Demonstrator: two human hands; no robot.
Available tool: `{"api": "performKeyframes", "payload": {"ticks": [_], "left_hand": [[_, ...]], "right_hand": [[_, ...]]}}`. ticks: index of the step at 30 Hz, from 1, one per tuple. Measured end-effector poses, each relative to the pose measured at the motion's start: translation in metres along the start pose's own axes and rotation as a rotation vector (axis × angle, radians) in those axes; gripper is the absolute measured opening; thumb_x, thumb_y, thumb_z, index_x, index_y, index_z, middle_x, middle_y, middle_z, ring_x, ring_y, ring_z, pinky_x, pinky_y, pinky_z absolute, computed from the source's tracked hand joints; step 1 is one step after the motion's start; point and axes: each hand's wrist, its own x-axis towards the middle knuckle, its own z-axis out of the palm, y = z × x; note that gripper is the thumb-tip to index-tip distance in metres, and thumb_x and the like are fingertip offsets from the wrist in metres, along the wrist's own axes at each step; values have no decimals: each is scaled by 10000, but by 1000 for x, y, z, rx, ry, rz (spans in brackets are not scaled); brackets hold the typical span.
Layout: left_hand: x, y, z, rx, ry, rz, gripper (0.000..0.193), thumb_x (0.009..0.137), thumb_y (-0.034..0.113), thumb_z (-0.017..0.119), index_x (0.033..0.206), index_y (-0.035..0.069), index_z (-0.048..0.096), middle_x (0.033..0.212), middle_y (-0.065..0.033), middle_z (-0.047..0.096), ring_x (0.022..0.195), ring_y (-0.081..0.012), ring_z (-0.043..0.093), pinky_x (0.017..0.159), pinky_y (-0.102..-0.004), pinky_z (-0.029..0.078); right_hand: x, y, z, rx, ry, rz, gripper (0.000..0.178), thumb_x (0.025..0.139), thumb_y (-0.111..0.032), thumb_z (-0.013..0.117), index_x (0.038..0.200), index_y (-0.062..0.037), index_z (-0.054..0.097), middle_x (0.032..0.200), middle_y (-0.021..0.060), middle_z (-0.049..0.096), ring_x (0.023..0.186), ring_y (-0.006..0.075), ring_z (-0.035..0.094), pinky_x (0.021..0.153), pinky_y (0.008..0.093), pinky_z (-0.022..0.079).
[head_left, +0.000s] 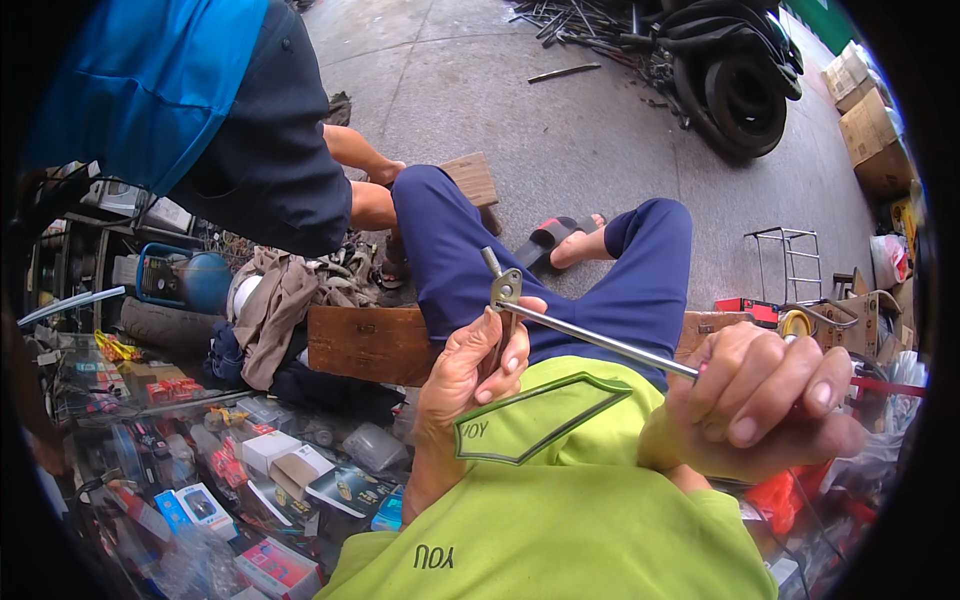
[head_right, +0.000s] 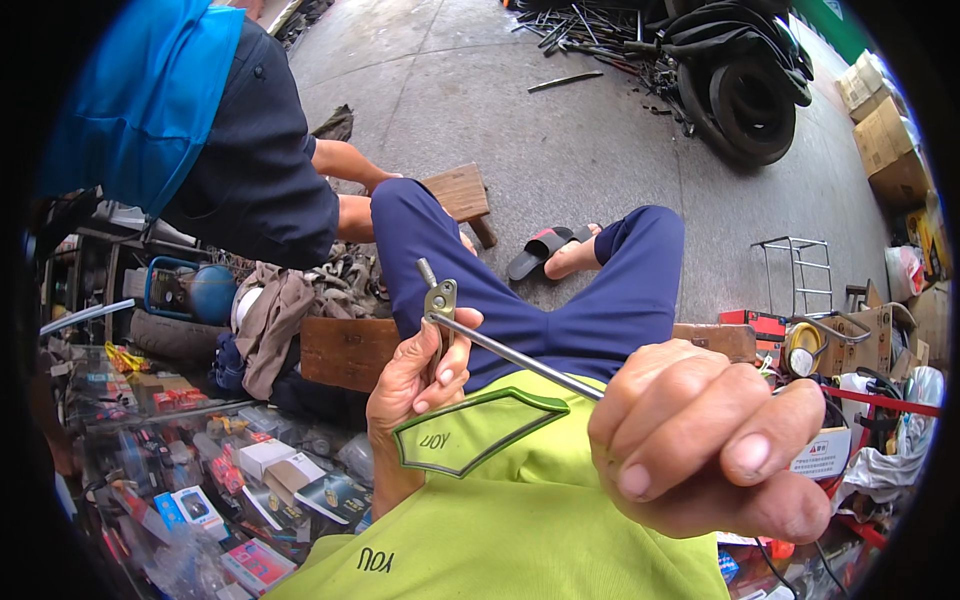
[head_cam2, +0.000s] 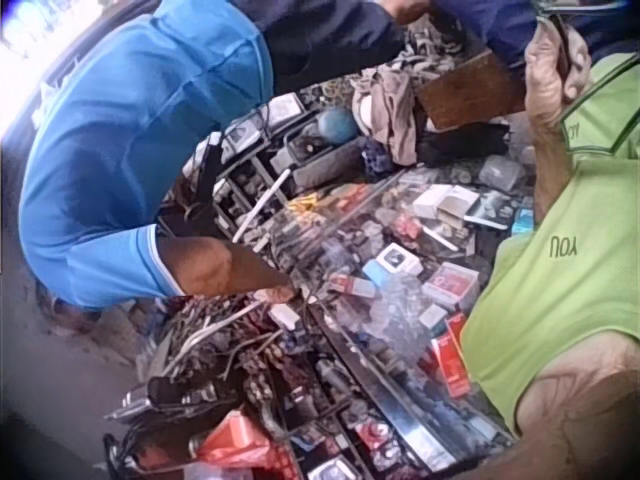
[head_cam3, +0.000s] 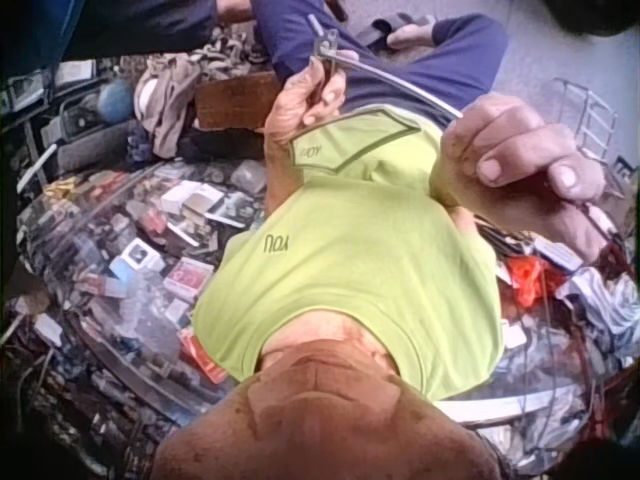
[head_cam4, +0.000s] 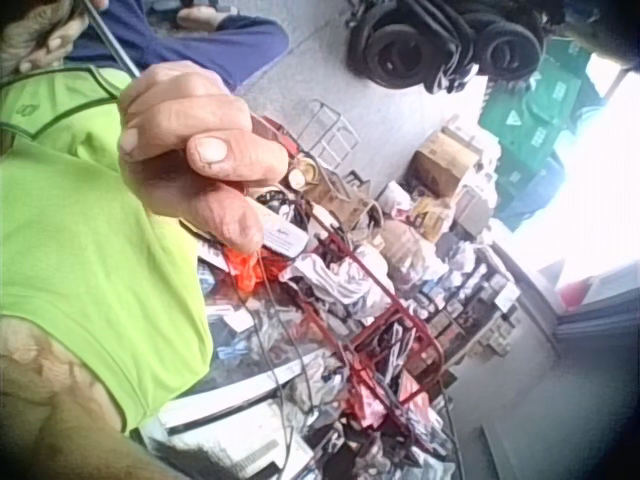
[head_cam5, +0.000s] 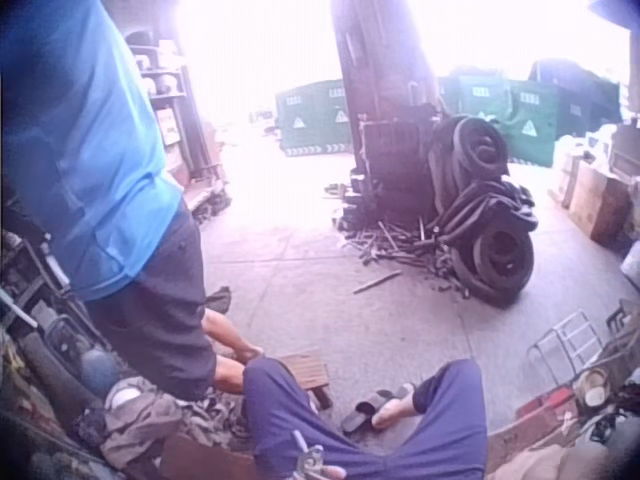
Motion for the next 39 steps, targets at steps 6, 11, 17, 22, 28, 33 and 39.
{"api": "performKeyframes", "payload": {"ticks": [6,11,17,22,28,33,39], "left_hand": [[0,1,-2,46,1,27,451,1052,279,363,1321,-80,414,751,-53,485,429,-31,362,377,-163,290],[-4,1,-5,217,96,114,403,1035,247,432,1302,-51,473,766,-53,532,437,-30,375,396,-162,299],[-6,4,-7,249,146,191,418,1039,257,418,1313,-57,456,767,-60,516,428,-27,372,373,-163,291],[-11,14,-8,307,206,293,415,1036,257,431,1316,-47,468,758,-55,516,428,-28,358,374,-159,288],[-13,17,-10,539,303,439,362,996,219,530,1274,-11,547,736,-4,522,466,-12,365,405,-155,267],[-18,21,-11,749,430,550,288,974,179,585,1230,52,620,678,83,448,501,13,306,440,-168,223],[-28,29,-17,965,522,608,330,969,164,603,1240,-24,590,843,81,529,764,-23,447,655,-179,398]], "right_hand": [[-3,2,3,-9,-22,-25,437,1007,-477,395,1005,-46,471,640,133,584,387,157,413,327,267,374],[-6,1,5,-66,48,43,410,992,-463,451,989,-53,475,702,119,560,437,161,441,378,283,414],[-5,16,-9,-238,84,74,385,1000,-395,400,957,-31,515,810,114,502,683,209,523,610,368,507],[-18,-3,-14,-672,159,257,458,916,-430,544,907,28,534,783,136,525,685,183,536,560,300,481],[-25,-26,-14,-721,136,497,275,821,-157,670,908,97,611,775,133,597,489,102,545,484,195,437],[-32,-37,-22,-760,38,667,292,853,-175,673,957,68,550,770,148,625,508,122,585,443,186,427],[-26,-30,-18,-784,-34,868,291,872,-201,686,986,45,579,807,156,682,528,93,577,448,168,374]]}}
